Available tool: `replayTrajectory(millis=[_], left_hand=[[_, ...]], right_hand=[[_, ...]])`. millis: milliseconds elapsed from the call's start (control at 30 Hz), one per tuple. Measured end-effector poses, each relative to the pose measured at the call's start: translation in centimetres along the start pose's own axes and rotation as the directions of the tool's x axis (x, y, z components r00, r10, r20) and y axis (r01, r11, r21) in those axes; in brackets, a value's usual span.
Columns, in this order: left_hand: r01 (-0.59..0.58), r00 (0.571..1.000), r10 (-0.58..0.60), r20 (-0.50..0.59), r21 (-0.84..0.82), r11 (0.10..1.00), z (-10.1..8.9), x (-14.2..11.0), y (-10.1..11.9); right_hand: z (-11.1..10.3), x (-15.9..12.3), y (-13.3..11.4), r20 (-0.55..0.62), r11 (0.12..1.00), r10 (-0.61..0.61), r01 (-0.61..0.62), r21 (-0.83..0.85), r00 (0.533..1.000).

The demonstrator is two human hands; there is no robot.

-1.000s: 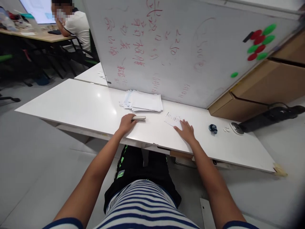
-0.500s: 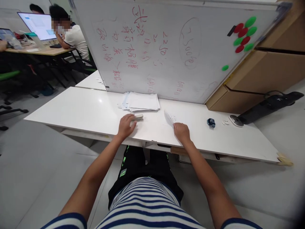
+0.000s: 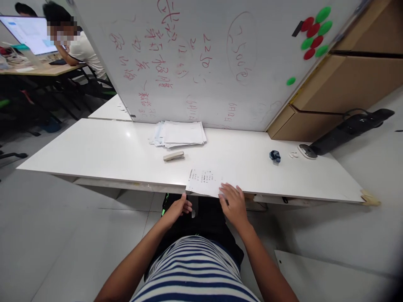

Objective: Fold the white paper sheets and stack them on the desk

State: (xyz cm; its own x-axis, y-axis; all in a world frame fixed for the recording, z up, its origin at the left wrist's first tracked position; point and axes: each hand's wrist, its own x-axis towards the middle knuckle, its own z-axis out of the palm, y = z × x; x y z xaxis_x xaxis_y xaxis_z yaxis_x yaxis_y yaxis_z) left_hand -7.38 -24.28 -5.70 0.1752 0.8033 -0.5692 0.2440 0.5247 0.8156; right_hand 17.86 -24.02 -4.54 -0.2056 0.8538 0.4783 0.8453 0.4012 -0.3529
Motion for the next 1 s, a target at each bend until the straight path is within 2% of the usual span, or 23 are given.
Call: replayTrajectory(millis=[67, 133, 200, 300, 400, 467, 533, 600, 633, 667, 700, 733, 767, 800, 833, 867, 933, 1000], left_hand=[[0.024, 0.999, -0.019, 0.046, -0.118, 0.993, -0.4, 0.7, 0.5], [-0.004, 0.993, 0.031, 0.114, -0.228, 0.974, -0.4, 1.1, 1.3], [-0.021, 0.981, 0.086, 0.173, -0.349, 0.937, -0.2, 1.1, 2.1], [0.016, 0.968, 0.116, 0.221, -0.518, 0.855, 0.4, 1.0, 2.8], [0.058, 0.971, 0.086, 0.225, -0.566, 0.822, 0.8, 0.6, 2.7], [0.06, 0.981, 0.051, 0.188, -0.538, 0.841, 0.8, 0.2, 2.3], [0.043, 0.991, 0.026, 0.134, -0.486, 0.873, 0.7, -0.3, 1.9], [0.014, 0.996, 0.022, 0.082, -0.412, 0.911, 0.4, -0.9, 1.8], [-0.003, 0.998, 0.028, 0.062, -0.37, 0.929, 0.2, -1.2, 1.9], [-0.02, 0.998, 0.038, 0.05, -0.327, 0.945, 0.0, -1.5, 2.1], [-0.041, 0.997, 0.055, 0.045, -0.281, 0.959, -0.3, -1.9, 2.4], [-0.069, 0.996, 0.08, 0.04, -0.232, 0.97, -0.7, -2.2, 2.8], [-0.107, 0.993, 0.114, 0.03, -0.177, 0.978, -1.0, -2.6, 3.3], [-0.152, 0.988, 0.155, 0.011, -0.121, 0.981, -1.4, -3.1, 4.0], [-0.199, 0.98, 0.198, -0.016, -0.068, 0.978, -1.8, -3.5, 4.8], [-0.243, 0.969, 0.241, -0.051, -0.023, 0.97, -2.2, -3.9, 5.6], [-0.323, 0.937, 0.324, -0.132, 0.03, 0.946, -2.9, -4.6, 7.5], [-0.421, 0.885, 0.423, -0.194, 0.053, 0.906, -3.5, -4.8, 9.4]], right_hand=[[0.1, -0.3, 1.2, -0.018, 0.995, 0.087, -0.087, -0.053, 0.996], [0.2, -0.7, 2.0, 0.021, 0.991, 0.116, -0.114, -0.07, 0.993], [0.1, -1.0, 2.3, 0.053, 0.993, 0.104, -0.101, -0.053, 0.993], [-0.5, -1.7, 1.8, 0.054, 0.998, 0.067, -0.067, 0.003, 0.996], [-1.0, -2.4, 1.2, 0.033, 0.994, 0.059, -0.062, 0.089, 0.998], [-1.1, -2.8, 0.9, -0.043, 0.979, 0.153, -0.145, 0.145, 0.987], [-0.9, -3.0, 0.8, -0.139, 0.926, 0.344, -0.311, 0.212, 0.929], [-0.8, -2.8, 0.7, -0.131, 0.789, 0.575, -0.505, 0.351, 0.808], [-0.7, -2.7, 0.6, -0.039, 0.669, 0.674, -0.588, 0.455, 0.737], [-0.7, -2.5, 0.4, 0.115, 0.511, 0.731, -0.652, 0.56, 0.673], [-0.8, -2.3, 0.1, 0.298, 0.33, 0.727, -0.695, 0.639, 0.619], [-0.9, -2.0, -0.3, 0.466, 0.156, 0.666, -0.72, 0.676, 0.582], [-1.1, -1.7, -0.7, 0.587, 0.021, 0.581, -0.732, 0.681, 0.564], [-1.5, -1.3, -1.1, 0.654, -0.057, 0.506, -0.734, 0.676, 0.563], [-1.9, -0.8, -1.4, 0.67, -0.082, 0.467, -0.726, 0.683, 0.577], [-2.5, -0.2, -1.7, 0.648, -0.068, 0.464, -0.705, 0.706, 0.604], [-3.8, 1.4, -2.0, 0.533, 0.039, 0.496, -0.631, 0.775, 0.686], [-4.9, 3.6, -2.0, 0.36, 0.205, 0.507, -0.516, 0.832, 0.783]])
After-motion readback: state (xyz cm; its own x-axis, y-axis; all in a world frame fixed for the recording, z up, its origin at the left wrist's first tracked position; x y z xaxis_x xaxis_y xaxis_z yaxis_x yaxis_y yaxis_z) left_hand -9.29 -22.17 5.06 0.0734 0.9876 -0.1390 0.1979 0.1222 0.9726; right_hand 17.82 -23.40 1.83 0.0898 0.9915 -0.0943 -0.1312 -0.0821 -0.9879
